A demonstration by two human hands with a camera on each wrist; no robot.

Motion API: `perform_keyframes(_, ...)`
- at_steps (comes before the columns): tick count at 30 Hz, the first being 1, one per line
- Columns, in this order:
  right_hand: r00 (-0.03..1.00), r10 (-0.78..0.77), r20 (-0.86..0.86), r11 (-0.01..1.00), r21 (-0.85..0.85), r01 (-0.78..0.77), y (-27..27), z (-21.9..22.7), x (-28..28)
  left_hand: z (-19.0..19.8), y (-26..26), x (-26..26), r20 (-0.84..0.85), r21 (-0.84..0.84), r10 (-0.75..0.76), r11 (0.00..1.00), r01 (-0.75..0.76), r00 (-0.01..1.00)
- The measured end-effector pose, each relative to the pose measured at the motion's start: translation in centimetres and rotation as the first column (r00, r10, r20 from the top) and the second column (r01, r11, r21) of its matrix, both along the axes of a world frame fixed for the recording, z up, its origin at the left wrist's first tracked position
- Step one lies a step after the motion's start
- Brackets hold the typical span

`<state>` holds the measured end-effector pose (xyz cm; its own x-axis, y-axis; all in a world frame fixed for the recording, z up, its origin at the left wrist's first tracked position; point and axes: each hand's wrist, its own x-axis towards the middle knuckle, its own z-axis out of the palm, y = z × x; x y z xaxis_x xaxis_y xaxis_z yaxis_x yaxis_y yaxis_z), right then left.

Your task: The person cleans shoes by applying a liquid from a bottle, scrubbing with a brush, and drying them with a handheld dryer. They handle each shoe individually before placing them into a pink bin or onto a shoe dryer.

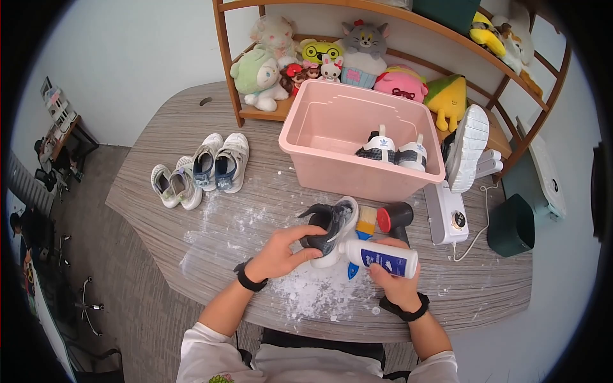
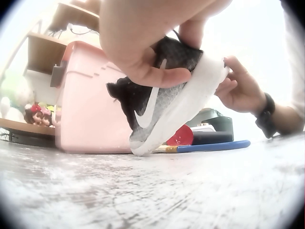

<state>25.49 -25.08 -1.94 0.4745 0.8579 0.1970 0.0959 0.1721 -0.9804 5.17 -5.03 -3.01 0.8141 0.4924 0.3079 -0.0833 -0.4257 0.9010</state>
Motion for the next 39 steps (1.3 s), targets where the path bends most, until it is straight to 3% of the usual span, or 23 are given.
perform_keyframes(2, 0.995, -0.088, 0.042, 0.994, -0.058, 0.091, 0.7, 0.0, -0.2, 0.2, 0.0, 0.0, -0.013, -0.009, -0.008, 1.0, 0.008, 1.0)
perform_keyframes(4, 0.994, -0.103, -0.035, 0.991, -0.09, 0.099, 0.9, -0.2, -0.3, 0.2, -0.1, 0.0, -0.028, -0.02, -0.014, 1.0, 0.013, 1.0)
perform_keyframes(6, 0.985, -0.102, 0.137, 0.993, -0.049, 0.11, 1.1, -0.6, -0.1, 0.2, 0.0, 0.0, -0.002, -0.01, -0.01, 1.0, 0.01, 1.0)
perform_keyframes(12, 0.897, -0.148, 0.417, 0.988, 0.034, 0.148, 1.5, -0.1, -0.2, 0.0, 0.3, -0.2, 0.046, -0.006, -0.081, 0.997, 0.081, 0.996)
perform_keyframes(16, 0.908, -0.115, 0.403, 0.992, 0.008, 0.122, 1.5, -0.7, -0.2, 0.7, 0.4, -0.3, 0.039, 0.008, -0.137, 0.991, 0.137, 0.99)
perform_keyframes(19, 0.945, -0.104, 0.311, 0.994, 0.041, 0.096, 1.2, -1.0, -0.3, 0.8, 0.1, -0.1, 0.072, -0.044, -0.136, 0.989, 0.139, 0.988)
perform_keyframes(21, 0.99, -0.098, 0.1, 0.995, -0.004, 0.099, 0.8, -0.6, -0.4, 0.6, 0.0, -0.1, 0.083, -0.031, -0.1, 0.994, 0.103, 0.992)
perform_keyframes(25, 0.991, -0.118, 0.055, 0.992, 0.048, 0.116, 0.4, -0.3, -0.2, 0.2, -0.1, 0.0, 0.08, 0.054, -0.087, 0.995, 0.083, 0.993)
perform_keyframes(27, 0.987, -0.123, 0.103, 0.991, 0.065, 0.117, 0.0, -0.5, 0.0, 0.4, -0.3, 0.0, 0.009, 0.146, -0.074, 0.987, 0.072, 0.997)
perform_keyframes(31, 0.989, -0.075, 0.13, 0.996, 0.065, 0.067, -0.1, -0.5, 0.0, 0.4, -0.4, 0.3, 0.026, 0.227, -0.043, 0.973, 0.036, 0.999)
perform_keyframes(33, 0.939, -0.052, 0.34, 0.988, 0.154, -0.001, 0.0, -0.7, 0.3, 0.2, -0.4, 0.5, 0.037, 0.275, -0.015, 0.962, 0.004, 0.999)
perform_keyframes(36, 0.902, -0.018, 0.431, 0.978, 0.194, -0.073, 0.2, -0.3, 0.1, 0.4, -0.5, 0.5, 0.028, 0.301, -0.001, 0.954, -0.008, 1.0)
perform_keyframes(39, 0.909, -0.023, 0.416, 0.983, 0.174, -0.055, 0.1, -0.1, 0.1, 0.2, -0.5, 0.7, 0.029, 0.329, -0.002, 0.944, -0.007, 1.0)
